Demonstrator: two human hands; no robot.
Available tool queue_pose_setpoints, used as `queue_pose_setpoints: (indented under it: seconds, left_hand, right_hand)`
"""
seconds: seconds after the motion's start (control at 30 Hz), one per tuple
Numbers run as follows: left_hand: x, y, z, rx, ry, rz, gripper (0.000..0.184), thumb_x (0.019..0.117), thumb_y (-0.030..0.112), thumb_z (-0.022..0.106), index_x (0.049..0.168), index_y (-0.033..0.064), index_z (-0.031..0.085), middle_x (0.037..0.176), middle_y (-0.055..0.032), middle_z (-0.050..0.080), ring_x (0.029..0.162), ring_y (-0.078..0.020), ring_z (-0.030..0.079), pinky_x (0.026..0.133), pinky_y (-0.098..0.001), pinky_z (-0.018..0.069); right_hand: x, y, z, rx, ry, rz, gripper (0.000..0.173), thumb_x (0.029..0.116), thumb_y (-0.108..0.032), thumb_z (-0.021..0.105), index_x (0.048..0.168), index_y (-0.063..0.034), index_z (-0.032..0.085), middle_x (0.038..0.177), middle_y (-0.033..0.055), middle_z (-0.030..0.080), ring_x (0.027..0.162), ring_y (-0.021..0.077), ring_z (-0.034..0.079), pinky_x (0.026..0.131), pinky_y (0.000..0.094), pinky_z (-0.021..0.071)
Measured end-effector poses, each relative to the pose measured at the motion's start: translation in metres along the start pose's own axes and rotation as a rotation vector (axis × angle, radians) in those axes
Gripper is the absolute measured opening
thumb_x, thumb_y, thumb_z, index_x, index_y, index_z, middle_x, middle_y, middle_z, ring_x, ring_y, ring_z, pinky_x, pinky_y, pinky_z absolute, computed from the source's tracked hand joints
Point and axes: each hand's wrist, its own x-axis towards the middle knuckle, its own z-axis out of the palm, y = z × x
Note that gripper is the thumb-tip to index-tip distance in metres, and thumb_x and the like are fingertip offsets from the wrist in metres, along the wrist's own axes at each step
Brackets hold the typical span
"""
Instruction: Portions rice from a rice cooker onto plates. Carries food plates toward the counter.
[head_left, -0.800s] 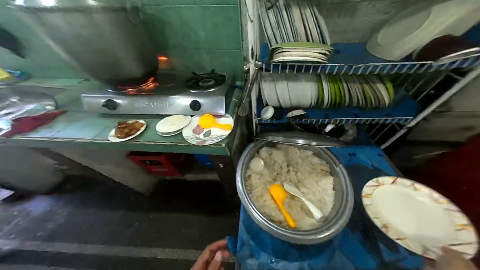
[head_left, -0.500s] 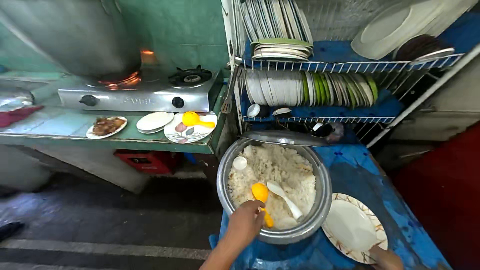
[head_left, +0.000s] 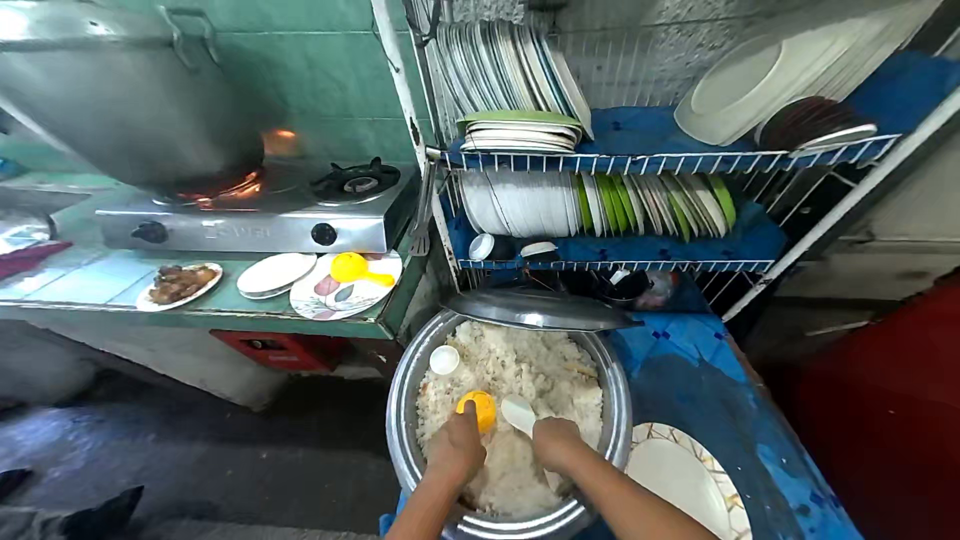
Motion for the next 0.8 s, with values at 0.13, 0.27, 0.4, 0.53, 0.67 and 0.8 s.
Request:
queue_pose_setpoints:
  seconds: [0.13,0.27,0.4,0.53,0.67,0.8]
  left_hand:
    - [0.0,-0.035,0.0,-0.352,-0.01,0.097,0.094,0.0898,0.013,0.072,0.164,0.0139,0.014,0.127,-0.0252,0.063,0.115,-0.0398,0.065,0.1,-0.0554,0.0509]
    - [0.016,-0.043,0.005,-0.495,-0.01,0.089,0.081,0.0991,0.013,0.06,0.164,0.0113,0.013,0.124,-0.0264,0.063,0.105,-0.0389,0.068,0.093,-0.054,0.055]
    - [0.024,-0.029,0.0,-0.367,0.013,0.061,0.078,0.1014,0.014,0.055,0.165,0.0147,0.01,0.149,-0.0263,0.046,0.126,-0.04,0.059,0.106,-0.0524,0.049]
    - [0.041,-0.018,0.004,-0.318,0.033,0.081,0.084,0.0988,0.011,0.057,0.166,0.0197,0.007,0.163,-0.0243,0.026,0.123,-0.0398,0.061,0.099,-0.0503,0.0541]
    - [0.052,-0.015,0.004,-0.31,-0.004,0.133,0.088,0.0978,0.009,0.058,0.166,0.0161,0.002,0.167,-0.0212,0.018,0.129,-0.0378,0.058,0.103,-0.0477,0.0521]
    - [0.059,-0.013,0.004,-0.3,-0.042,0.131,0.09,0.0964,0.007,0.057,0.166,0.0179,0.001,0.169,-0.0194,0.013,0.129,-0.0365,0.058,0.102,-0.0475,0.0527]
  right_hand:
    - [0.012,0.018,-0.002,0.292,0.081,-0.029,0.052,0.1048,-0.036,0.056,0.137,0.0046,0.056,0.136,0.028,0.06,0.127,0.0434,0.058,0.105,0.0641,0.0446]
    - [-0.001,0.024,-0.05,0.233,0.33,0.046,0.05,0.1106,-0.034,0.042,0.153,-0.0068,0.045,0.139,0.0268,0.059,0.13,0.0449,0.056,0.108,0.0643,0.0425]
    - [0.02,0.017,-0.092,0.046,0.437,0.165,0.052,0.1061,-0.012,0.046,0.157,-0.0043,0.038,0.145,0.0264,0.054,0.135,0.0444,0.052,0.107,0.0632,0.0428]
    - [0.033,-0.001,-0.071,0.04,0.315,0.145,0.047,0.1051,-0.01,0.049,0.149,0.005,0.045,0.147,0.0283,0.052,0.136,0.0458,0.051,0.108,0.0638,0.0424]
    - [0.032,-0.01,-0.016,-0.085,0.197,0.093,0.048,0.1015,-0.004,0.052,0.149,0.0044,0.045,0.139,0.027,0.059,0.126,0.0451,0.059,0.103,0.0617,0.0473]
    - [0.011,-0.004,-0.01,-0.18,0.147,0.079,0.045,0.1029,-0.003,0.049,0.147,0.0051,0.044,0.131,0.0263,0.063,0.122,0.0429,0.062,0.101,0.0575,0.0489]
